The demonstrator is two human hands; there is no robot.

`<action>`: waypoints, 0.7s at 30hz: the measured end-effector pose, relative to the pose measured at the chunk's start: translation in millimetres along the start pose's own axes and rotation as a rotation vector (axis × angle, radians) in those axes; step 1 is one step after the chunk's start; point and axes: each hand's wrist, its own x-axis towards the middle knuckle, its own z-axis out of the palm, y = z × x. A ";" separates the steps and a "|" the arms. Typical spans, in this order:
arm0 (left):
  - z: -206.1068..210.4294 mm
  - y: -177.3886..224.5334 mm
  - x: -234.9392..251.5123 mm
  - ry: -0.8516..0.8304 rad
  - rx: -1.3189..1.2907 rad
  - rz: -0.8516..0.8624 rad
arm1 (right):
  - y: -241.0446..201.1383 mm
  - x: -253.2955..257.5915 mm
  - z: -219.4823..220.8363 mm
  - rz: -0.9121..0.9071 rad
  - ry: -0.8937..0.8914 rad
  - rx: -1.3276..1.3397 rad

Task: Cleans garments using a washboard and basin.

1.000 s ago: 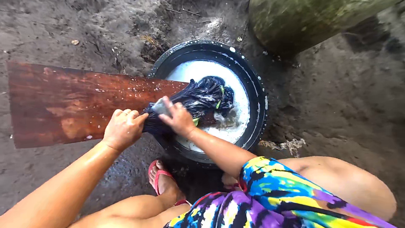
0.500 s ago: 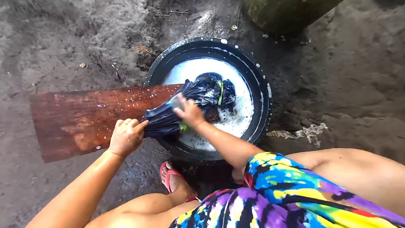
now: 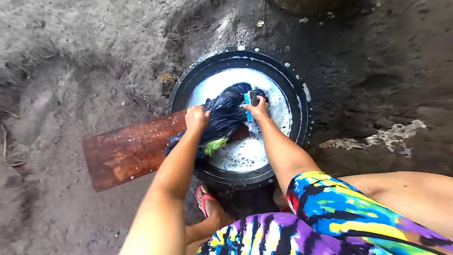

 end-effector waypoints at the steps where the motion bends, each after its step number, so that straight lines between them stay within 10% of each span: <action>1: 11.5 13.8 9.8 -0.009 -0.018 -0.093 | 2.8 3.5 -1.8 0.022 -0.016 0.009; 13: 32.8 59.4 15.5 -0.105 -0.040 -0.377 | 7.5 0.9 1.1 0.124 -0.019 0.401; 18: 34.3 51.4 -13.4 -0.014 -0.838 -0.408 | 5.3 -2.4 -16.1 0.094 0.078 0.626; 21: 37.9 55.2 -63.2 -0.341 -1.067 -0.517 | -9.0 -10.0 -22.7 0.066 0.185 0.801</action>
